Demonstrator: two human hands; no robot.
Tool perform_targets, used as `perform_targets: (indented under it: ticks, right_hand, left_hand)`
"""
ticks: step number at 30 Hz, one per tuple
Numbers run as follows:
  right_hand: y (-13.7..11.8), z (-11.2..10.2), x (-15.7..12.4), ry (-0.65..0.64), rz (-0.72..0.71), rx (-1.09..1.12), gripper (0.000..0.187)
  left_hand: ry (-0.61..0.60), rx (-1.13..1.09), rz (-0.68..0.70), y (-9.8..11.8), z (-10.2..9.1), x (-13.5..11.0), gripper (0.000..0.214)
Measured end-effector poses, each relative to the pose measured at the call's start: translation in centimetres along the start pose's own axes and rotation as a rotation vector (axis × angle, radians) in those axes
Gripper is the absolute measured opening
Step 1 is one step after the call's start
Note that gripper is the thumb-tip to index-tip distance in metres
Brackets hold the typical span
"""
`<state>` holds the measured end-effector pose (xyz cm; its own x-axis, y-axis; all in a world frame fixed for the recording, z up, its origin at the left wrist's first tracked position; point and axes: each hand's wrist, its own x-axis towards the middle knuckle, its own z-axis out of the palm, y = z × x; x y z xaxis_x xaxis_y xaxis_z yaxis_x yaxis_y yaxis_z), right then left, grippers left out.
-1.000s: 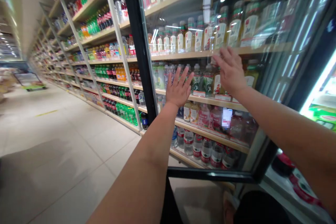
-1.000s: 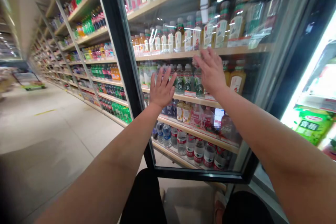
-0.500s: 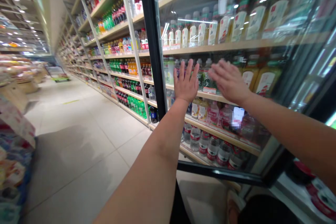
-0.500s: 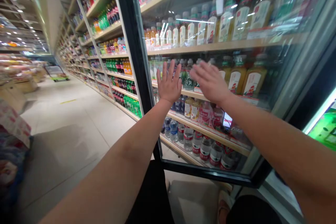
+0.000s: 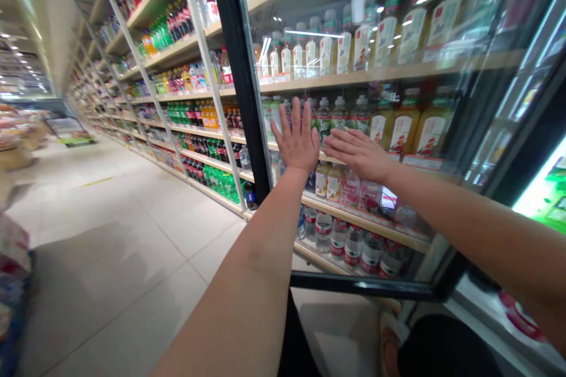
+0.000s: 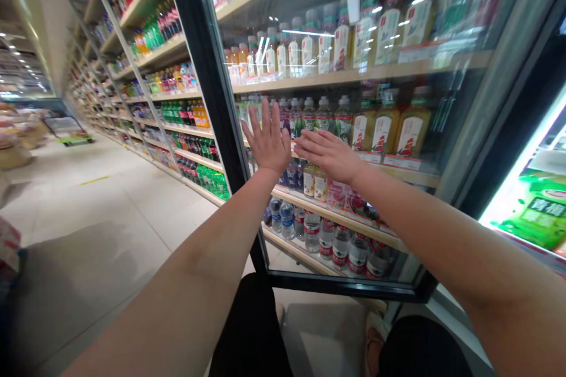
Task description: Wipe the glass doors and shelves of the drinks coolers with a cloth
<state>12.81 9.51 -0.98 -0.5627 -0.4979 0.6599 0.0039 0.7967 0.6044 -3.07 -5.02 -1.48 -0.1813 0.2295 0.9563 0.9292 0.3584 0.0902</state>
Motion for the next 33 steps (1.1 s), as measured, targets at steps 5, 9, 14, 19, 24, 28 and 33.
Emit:
perform_targets:
  ticks: [5, 9, 14, 19, 24, 28, 33]
  right_hand:
    - [2.4, -0.4, 2.2, 0.158, 0.396, -0.004, 0.063]
    - [0.9, 0.5, 2.6, 0.124, 0.327, -0.014, 0.061]
    - [1.4, -0.1, 5.1, -0.02, 0.19, 0.039, 0.05]
    - [5.7, -1.9, 9.6, 0.171, 0.524, -0.042, 0.049]
    - [5.8, -2.2, 9.7, 0.042, 0.326, -0.023, 0.047]
    - [5.8, -2.4, 6.4, 0.213, 0.523, -0.098, 0.051]
    - [1.0, -0.8, 1.0, -0.011, 0.095, -0.031, 0.056]
  left_hand:
    - [-0.003, -0.06, -0.081, 0.0, -0.2, 0.2, 0.064]
    - [0.017, -0.037, -0.058, 0.0, -0.3, 0.0, 0.062]
    - [0.015, 0.041, -0.035, -0.3, -0.3, -0.2, 0.06]
    - [0.063, 0.031, -0.001, -0.6, 0.0, -0.3, 0.059]
    - [0.075, 0.019, 0.006, -0.5, -0.1, -0.5, 0.059]
    - [0.048, 0.011, -0.011, -0.3, -0.4, -0.3, 0.06]
    - [0.052, -0.03, -0.011, -0.5, -0.3, -0.2, 0.06]
